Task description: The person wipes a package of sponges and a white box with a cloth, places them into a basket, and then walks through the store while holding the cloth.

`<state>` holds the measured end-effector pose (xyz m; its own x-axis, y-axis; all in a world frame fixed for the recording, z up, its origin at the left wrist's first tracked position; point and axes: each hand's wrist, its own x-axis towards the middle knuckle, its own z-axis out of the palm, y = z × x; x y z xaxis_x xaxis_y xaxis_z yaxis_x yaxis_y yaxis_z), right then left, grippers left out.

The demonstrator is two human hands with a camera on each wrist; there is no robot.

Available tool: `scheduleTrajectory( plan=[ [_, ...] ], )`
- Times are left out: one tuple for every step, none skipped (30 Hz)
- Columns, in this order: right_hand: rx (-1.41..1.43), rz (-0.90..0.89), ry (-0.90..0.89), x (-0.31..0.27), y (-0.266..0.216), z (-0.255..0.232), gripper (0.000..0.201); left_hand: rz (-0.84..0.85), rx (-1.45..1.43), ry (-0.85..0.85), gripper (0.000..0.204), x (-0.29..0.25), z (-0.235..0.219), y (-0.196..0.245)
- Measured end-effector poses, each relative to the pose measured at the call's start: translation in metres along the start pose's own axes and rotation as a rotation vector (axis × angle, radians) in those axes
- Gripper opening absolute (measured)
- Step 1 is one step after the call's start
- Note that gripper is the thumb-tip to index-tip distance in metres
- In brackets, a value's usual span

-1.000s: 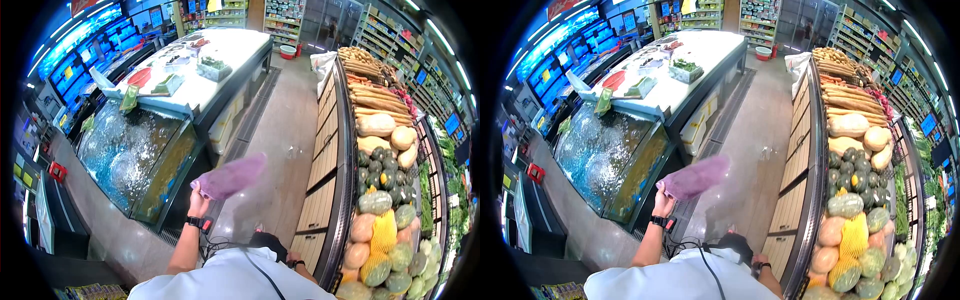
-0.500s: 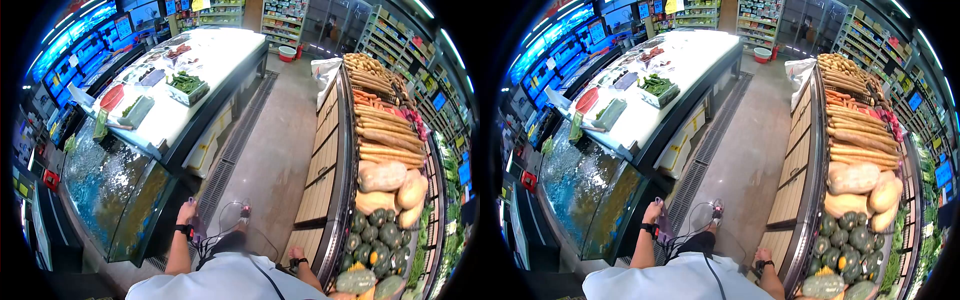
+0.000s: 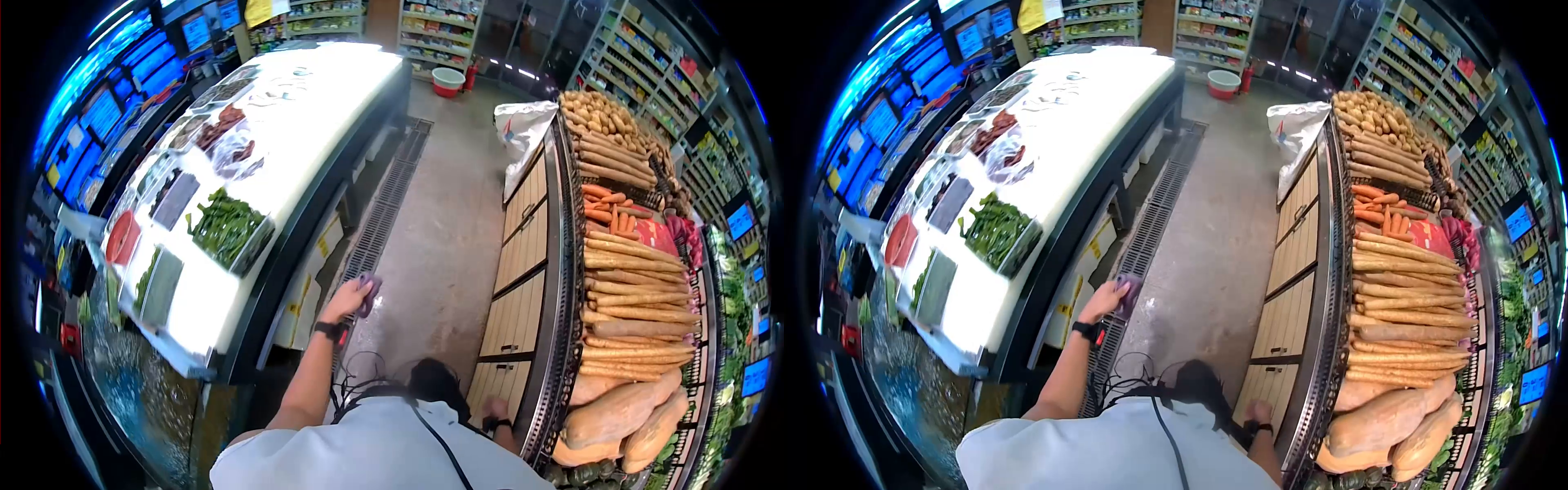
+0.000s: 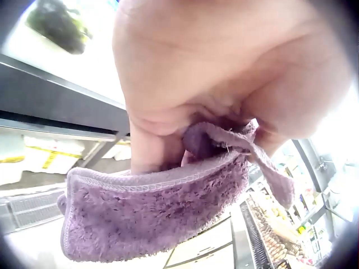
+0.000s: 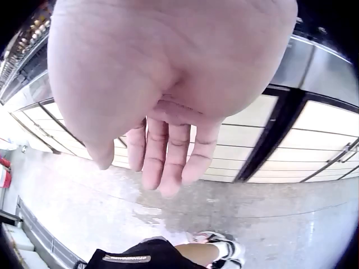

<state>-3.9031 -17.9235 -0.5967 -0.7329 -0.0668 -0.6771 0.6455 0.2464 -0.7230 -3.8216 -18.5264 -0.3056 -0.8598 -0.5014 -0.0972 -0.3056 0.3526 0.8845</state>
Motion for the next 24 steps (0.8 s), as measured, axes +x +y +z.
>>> scheduleTrajectory(
  plan=[
    [-0.172,-0.055,0.019,0.005,-0.052,0.012,0.017,-0.053,-0.026,-0.046,0.038,0.036,0.001,0.017],
    [-0.193,-0.034,0.015,0.040,-0.065,0.020,0.015,-0.100,-0.050,-0.086,0.037,0.073,0.001,0.034],
    [-0.227,-0.025,0.001,0.055,-0.095,0.033,0.019,-0.131,-0.036,-0.130,0.034,0.104,-0.003,0.060],
    [-0.263,-0.018,-0.013,0.070,-0.133,0.048,0.025,-0.129,-0.023,-0.139,0.034,0.142,0.003,0.052],
    [-0.250,-0.017,-0.012,0.097,-0.154,0.063,0.025,-0.119,-0.217,-0.134,0.034,0.181,0.009,0.037],
    [-0.209,0.000,-0.029,0.125,-0.178,0.073,0.025,-0.109,-0.414,-0.126,0.035,0.219,0.015,0.030],
    [-0.167,0.013,-0.047,0.155,-0.206,0.082,0.026,-0.091,-0.459,-0.055,0.037,0.254,0.021,0.026],
    [-0.156,0.016,-0.046,0.183,-0.238,0.094,0.026,-0.053,-0.535,-0.039,0.037,0.293,0.024,0.013],
    [-0.180,0.056,-0.037,0.204,-0.276,0.105,0.026,-0.108,-0.556,-0.018,0.037,0.320,0.021,0.022],
    [-0.206,0.099,-0.032,0.223,-0.307,0.116,0.026,-0.167,-0.574,0.006,0.037,0.345,0.016,0.038],
    [-0.136,0.059,-0.062,0.256,-0.330,0.127,0.028,-0.246,-0.516,0.072,0.037,0.370,0.010,0.054],
    [-0.180,0.062,-0.061,0.282,-0.362,0.140,0.028,-0.252,-0.500,0.066,0.037,0.397,0.004,0.065],
    [-0.227,0.065,-0.059,0.310,-0.402,0.156,0.029,-0.254,-0.483,0.096,0.038,0.424,-0.003,0.075],
    [-0.241,-0.001,-0.093,0.330,-0.445,0.173,0.029,-0.256,-0.471,0.126,0.038,0.449,-0.010,0.080],
    [-0.228,-0.031,-0.146,0.368,-0.477,0.189,0.026,-0.254,-0.409,0.100,0.039,0.481,-0.021,0.067],
    [-0.194,-0.106,-0.208,0.392,-0.515,0.207,0.024,-0.206,-0.411,0.120,0.039,0.511,-0.027,0.057],
    [-0.158,-0.188,-0.266,0.419,-0.554,0.232,0.022,-0.183,-0.446,0.152,0.039,0.535,-0.029,0.071],
    [-0.150,-0.225,-0.275,0.446,-0.590,0.256,0.021,-0.154,-0.481,0.183,0.040,0.561,-0.033,0.090],
    [-0.141,-0.265,-0.284,0.477,-0.628,0.284,0.020,-0.224,-0.508,0.190,0.040,0.590,-0.036,0.093],
    [-0.133,-0.271,-0.275,0.495,-0.675,0.310,0.020,-0.209,-0.578,0.238,0.039,0.623,-0.032,0.097],
    [-0.174,-0.314,-0.329,0.499,-0.729,0.332,0.019,-0.245,-0.498,0.235,0.039,0.656,-0.034,0.094],
    [-0.214,-0.356,-0.385,0.514,-0.772,0.355,0.019,-0.279,-0.417,0.233,0.038,0.691,-0.036,0.088],
    [-0.204,-0.362,-0.377,0.544,-0.803,0.380,0.019,-0.224,-0.466,0.281,0.036,0.734,-0.032,0.074],
    [-0.180,-0.452,-0.403,0.573,-0.832,0.404,0.019,-0.213,-0.509,0.330,0.036,0.779,-0.029,0.060]
  ],
)
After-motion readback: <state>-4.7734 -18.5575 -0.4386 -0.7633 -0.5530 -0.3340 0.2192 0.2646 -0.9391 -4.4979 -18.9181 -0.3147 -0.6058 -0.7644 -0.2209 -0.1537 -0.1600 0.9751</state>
